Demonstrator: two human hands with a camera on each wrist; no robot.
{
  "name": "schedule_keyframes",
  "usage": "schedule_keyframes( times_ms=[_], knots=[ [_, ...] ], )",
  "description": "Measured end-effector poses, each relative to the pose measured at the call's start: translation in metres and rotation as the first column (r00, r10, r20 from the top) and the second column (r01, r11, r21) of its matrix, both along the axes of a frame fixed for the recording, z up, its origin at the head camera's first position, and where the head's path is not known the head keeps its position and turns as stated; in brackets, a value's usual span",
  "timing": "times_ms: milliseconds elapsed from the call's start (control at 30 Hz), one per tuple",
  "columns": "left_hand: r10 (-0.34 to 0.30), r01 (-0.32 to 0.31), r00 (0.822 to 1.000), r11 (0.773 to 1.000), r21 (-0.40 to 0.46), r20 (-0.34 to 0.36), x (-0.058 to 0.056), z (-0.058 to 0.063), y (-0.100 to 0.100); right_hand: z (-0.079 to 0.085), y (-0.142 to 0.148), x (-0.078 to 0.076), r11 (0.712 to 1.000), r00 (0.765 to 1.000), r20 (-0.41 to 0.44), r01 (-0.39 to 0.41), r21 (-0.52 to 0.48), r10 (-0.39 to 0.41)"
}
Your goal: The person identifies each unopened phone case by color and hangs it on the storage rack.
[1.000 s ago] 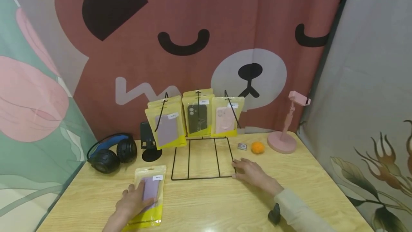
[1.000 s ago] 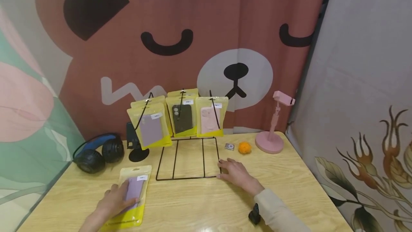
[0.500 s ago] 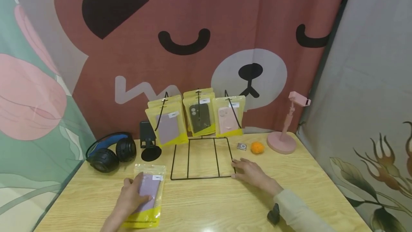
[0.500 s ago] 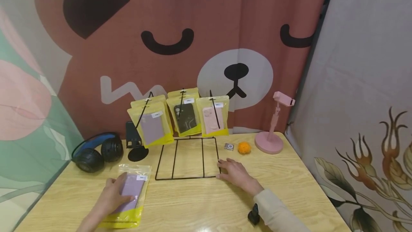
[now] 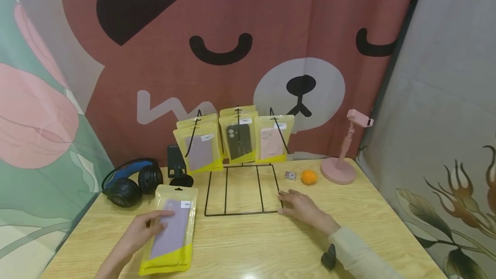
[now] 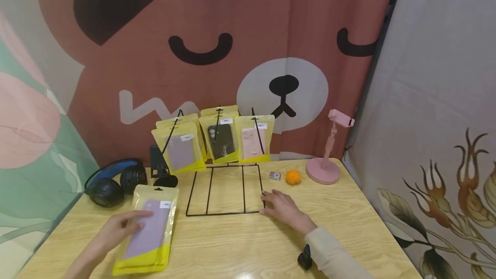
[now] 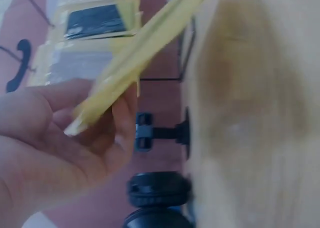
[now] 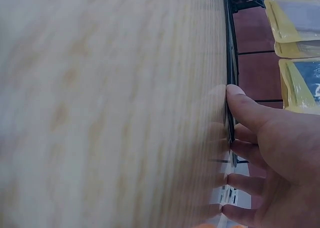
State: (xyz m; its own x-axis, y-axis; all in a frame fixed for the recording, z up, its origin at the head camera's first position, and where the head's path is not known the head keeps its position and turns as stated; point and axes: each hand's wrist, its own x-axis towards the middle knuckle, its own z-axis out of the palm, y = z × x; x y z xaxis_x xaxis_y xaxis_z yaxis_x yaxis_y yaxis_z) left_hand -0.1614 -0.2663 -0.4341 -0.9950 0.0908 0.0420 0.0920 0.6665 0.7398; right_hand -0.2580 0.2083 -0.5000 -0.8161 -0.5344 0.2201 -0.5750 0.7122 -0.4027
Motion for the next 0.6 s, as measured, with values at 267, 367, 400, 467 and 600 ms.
schedule_keyframes(
  times_ms=[267, 367, 400, 467, 600],
  knots=[
    [-0.137, 0.168, 0.972, 0.973, 0.157, -0.192, 0.019, 0.031, -0.003, 0.0, 0.0, -0.002, 1.0, 1.0, -0.003, 0.006, 0.007, -0.006],
    [-0.202, 0.269, 0.928, 0.945, 0.186, -0.313, 0.022, 0.044, 0.002, -0.001, 0.0, -0.002, 1.0, 1.0, -0.004, 0.003, 0.006, -0.003],
    [-0.217, 0.294, 0.914, 0.936, 0.193, -0.343, 0.023, 0.049, 0.004, -0.001, 0.0, -0.002, 1.0, 1.0, -0.003, 0.003, 0.004, -0.003],
    [-0.23, 0.328, 0.893, 0.921, 0.211, -0.387, 0.023, 0.058, 0.008, -0.001, 0.0, -0.002, 1.0, 1.0, 0.002, 0.001, 0.001, -0.001],
    [-0.219, 0.324, 0.89, 0.921, 0.216, -0.399, 0.019, 0.073, 0.016, -0.001, 0.0, -0.002, 1.0, 1.0, 0.011, 0.0, 0.0, 0.0]
  ],
)
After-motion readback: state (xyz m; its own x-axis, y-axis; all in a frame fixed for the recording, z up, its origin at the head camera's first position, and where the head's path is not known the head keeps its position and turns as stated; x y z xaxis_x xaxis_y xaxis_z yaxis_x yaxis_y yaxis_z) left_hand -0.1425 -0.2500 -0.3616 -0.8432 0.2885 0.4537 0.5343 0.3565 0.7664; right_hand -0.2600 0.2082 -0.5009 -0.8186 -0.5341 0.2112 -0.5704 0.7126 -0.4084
